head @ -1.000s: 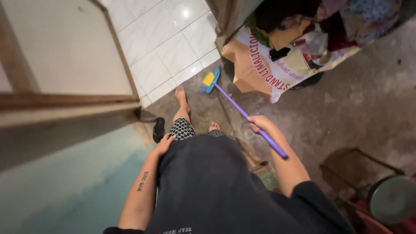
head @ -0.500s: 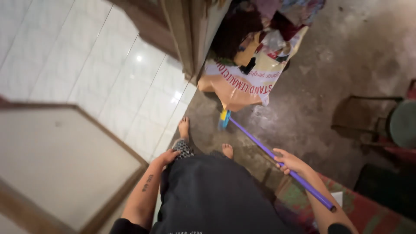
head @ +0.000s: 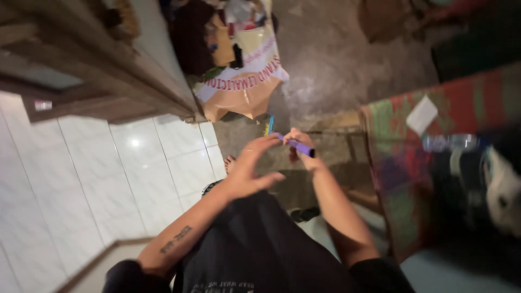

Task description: The person sweeps the floor using a broom, moving debris through a doorway and across a room before using their hands to push a door open.

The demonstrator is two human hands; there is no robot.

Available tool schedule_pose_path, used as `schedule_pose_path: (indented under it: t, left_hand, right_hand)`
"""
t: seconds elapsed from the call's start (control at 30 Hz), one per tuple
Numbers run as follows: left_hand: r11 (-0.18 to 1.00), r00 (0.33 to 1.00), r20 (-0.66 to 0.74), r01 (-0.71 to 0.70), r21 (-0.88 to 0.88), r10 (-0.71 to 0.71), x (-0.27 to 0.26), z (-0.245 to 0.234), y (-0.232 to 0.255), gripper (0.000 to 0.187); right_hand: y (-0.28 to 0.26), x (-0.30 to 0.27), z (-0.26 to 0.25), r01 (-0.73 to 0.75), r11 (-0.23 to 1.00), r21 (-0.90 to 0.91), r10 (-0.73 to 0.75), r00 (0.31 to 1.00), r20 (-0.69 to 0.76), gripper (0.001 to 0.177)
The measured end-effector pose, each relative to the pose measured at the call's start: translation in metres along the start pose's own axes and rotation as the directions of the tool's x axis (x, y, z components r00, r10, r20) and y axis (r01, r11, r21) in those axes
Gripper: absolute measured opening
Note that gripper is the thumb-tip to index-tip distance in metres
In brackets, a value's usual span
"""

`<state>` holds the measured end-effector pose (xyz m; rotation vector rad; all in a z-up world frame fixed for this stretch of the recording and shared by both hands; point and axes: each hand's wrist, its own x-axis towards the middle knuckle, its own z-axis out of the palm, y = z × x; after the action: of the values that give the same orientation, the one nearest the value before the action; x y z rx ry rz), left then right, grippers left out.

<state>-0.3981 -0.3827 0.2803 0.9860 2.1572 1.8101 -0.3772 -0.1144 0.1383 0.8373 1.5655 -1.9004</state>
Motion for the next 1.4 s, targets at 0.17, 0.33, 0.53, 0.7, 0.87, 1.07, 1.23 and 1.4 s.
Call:
schedule_pose_path:
  t: [0.17, 0.33, 0.53, 0.7, 0.87, 1.07, 1.23, 1.4]
  left_hand:
    - [0.919, 0.935, 0.15, -0.272, -0.285, 0.323, 0.014, 0.036, 0.078, 0.049]
    - [0.925, 0.952, 0.282, -0.002, -0.379, 0.118, -0.05, 0.065, 0.079, 0.019]
    - [0.797, 0.845, 0.514, 0.205, -0.569, 0.149, -0.099, 0.068, 0.074, 0.034]
    - [0.647, 0.779, 0.621, 0.43, -0.63, 0.086, -0.098, 0.091, 0.044, 0.03]
    - [0.524, 0.589, 0.808, 0.682, -0.51, 0.02, -0.083, 0.112, -0.025, 0.034]
    - [0.591, 0.353, 0.906, 0.792, -0.155, -0.235, -0.075, 0.103, -0.106, 0.032]
    - [0.754, 0.539, 0.839, 0.519, -0.403, 0.078, -0.014, 0.088, -0.131, 0.038]
    - [0.668, 0.336, 0.938, 0.679, -0.306, 0.088, 0.042, 0.075, -0.107, 0.039]
  right_hand:
    - [0.099, -0.034, 0.033, 0.373, 0.864, -0.337, -0.459, 0.86, -0.226, 0.028]
    - [0.153, -0.107, 0.074, 0.453, 0.717, -0.53, -0.675, 0.64, -0.366, 0.021]
    - [0.21, -0.171, 0.109, 0.252, 0.801, -0.543, -0.547, 0.677, -0.493, 0.02]
    - [0.258, -0.186, 0.113, 0.173, 0.984, -0.039, -0.152, 0.708, -0.689, 0.037]
    - [0.311, -0.148, 0.116, 0.248, 0.814, 0.526, 0.074, 0.854, -0.516, 0.033]
    - [0.336, -0.032, 0.116, 0.184, 0.952, -0.245, -0.306, 0.609, -0.731, 0.019]
    - [0.278, 0.016, 0.117, 0.074, 0.956, -0.284, -0.279, 0.533, -0.799, 0.026]
    - [0.196, -0.004, 0.115, 0.188, 0.964, -0.19, -0.254, 0.432, -0.865, 0.026]
